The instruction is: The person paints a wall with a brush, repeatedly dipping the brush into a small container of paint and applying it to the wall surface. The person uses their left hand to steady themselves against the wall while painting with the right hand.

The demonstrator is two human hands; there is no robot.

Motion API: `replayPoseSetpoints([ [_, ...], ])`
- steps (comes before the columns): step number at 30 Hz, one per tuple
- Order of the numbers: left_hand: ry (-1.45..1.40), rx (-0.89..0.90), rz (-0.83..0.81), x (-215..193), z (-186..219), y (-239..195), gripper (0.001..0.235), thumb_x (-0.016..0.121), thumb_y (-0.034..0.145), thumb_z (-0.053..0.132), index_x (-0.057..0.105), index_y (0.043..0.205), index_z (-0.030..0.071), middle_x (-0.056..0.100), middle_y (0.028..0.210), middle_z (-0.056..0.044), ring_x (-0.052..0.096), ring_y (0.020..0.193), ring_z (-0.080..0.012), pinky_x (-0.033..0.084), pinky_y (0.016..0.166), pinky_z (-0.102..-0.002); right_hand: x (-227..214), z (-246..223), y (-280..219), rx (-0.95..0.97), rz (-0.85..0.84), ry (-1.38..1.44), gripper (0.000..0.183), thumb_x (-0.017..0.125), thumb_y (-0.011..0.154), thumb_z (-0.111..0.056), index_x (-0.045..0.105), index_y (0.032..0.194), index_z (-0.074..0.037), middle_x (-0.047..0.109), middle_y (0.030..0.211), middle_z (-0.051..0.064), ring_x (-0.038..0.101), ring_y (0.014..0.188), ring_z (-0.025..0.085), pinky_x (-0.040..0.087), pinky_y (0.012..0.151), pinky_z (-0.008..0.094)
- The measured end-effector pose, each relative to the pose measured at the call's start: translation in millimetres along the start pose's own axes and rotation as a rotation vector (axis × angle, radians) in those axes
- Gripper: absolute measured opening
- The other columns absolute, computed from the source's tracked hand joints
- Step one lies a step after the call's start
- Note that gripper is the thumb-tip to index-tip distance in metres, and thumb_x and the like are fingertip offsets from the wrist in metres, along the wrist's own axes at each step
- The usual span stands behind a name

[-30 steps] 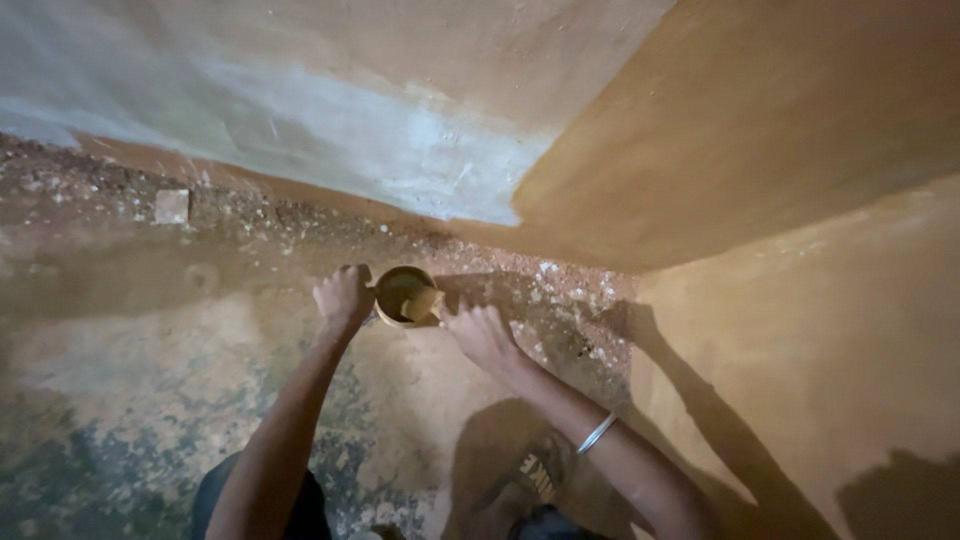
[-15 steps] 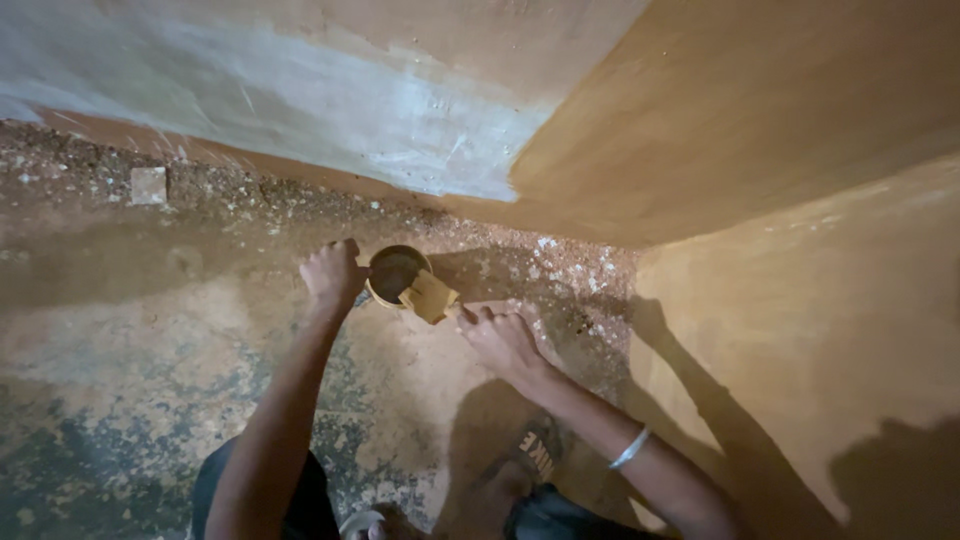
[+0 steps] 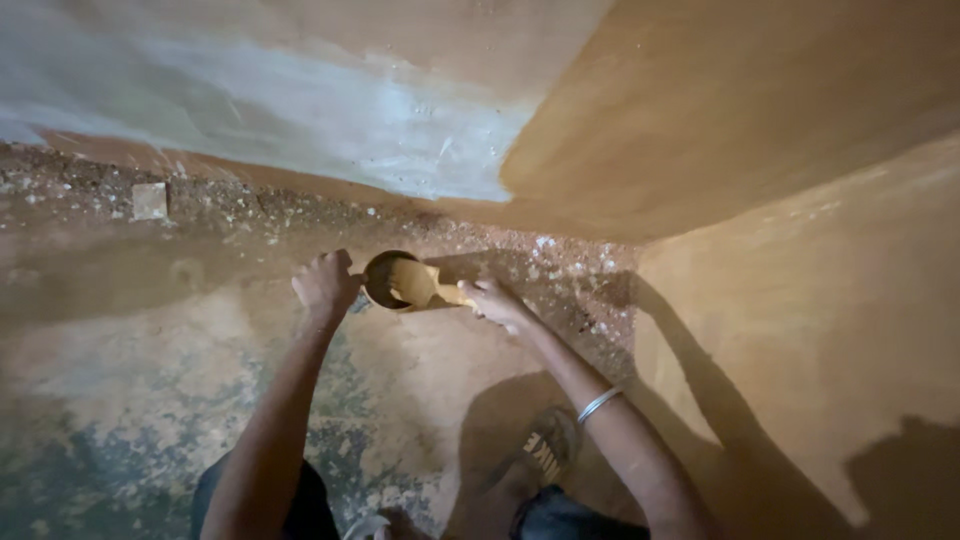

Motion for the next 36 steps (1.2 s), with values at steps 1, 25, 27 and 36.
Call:
replayPoseSetpoints([
  [1, -0.003, -0.003, 0.001, 2, -1, -2, 0.044, 0.085, 0.076, 0.047, 0.076, 0.112, 0.024, 0.075, 0.112, -0.007, 0.072, 0.101, -0.0323, 0.059, 0.078, -0.048, 3, 11, 1, 0.023, -0.016, 0.015, 0.046, 0.054, 0.103, -0.048, 0.067, 0.094, -0.005, 0.057, 0.069, 0.003, 0.054, 0.061, 0.015, 0.042, 0.053, 0.036],
  [25, -0.006, 0.014, -0.015, 1, -2, 6, 0.049, 0.089, 0.07, 0.049, 0.076, 0.111, 0.025, 0.075, 0.111, -0.007, 0.073, 0.099, -0.0304, 0.058, 0.078, -0.046, -10, -72, -69, -0.364, 0.241, -0.448, 0.032, 0.058, 0.101, -0.031, 0.071, 0.129, -0.025, 0.074, 0.078, 0.005, 0.061, 0.051, 0.015, 0.047, 0.047, 0.034],
  [27, -0.004, 0.007, -0.022, 5, -3, 3, 0.048, 0.089, 0.071, 0.047, 0.076, 0.112, 0.025, 0.076, 0.111, -0.006, 0.073, 0.099, -0.0302, 0.059, 0.078, -0.047, -13, -69, -76, -0.393, 0.281, -0.488, 0.031, 0.061, 0.099, -0.03, 0.073, 0.127, -0.027, 0.073, 0.077, 0.007, 0.06, 0.05, 0.015, 0.046, 0.046, 0.035],
  [36, -0.043, 0.009, -0.004, 3, -2, 8, 0.049, 0.089, 0.071, 0.047, 0.077, 0.112, 0.025, 0.077, 0.109, -0.007, 0.074, 0.098, -0.0314, 0.059, 0.078, -0.046, -29, -41, -86, -0.204, 0.126, -0.608, 0.031, 0.049, 0.11, -0.035, 0.072, 0.125, -0.019, 0.073, 0.07, 0.01, 0.043, 0.041, 0.009, 0.035, 0.037, 0.027],
])
Point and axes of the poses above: each hand's wrist, its own y-axis towards the middle knuckle, its own x-axis out of the palm, z = x × y, the point moved 10 cm from there along y, towards the middle knuckle
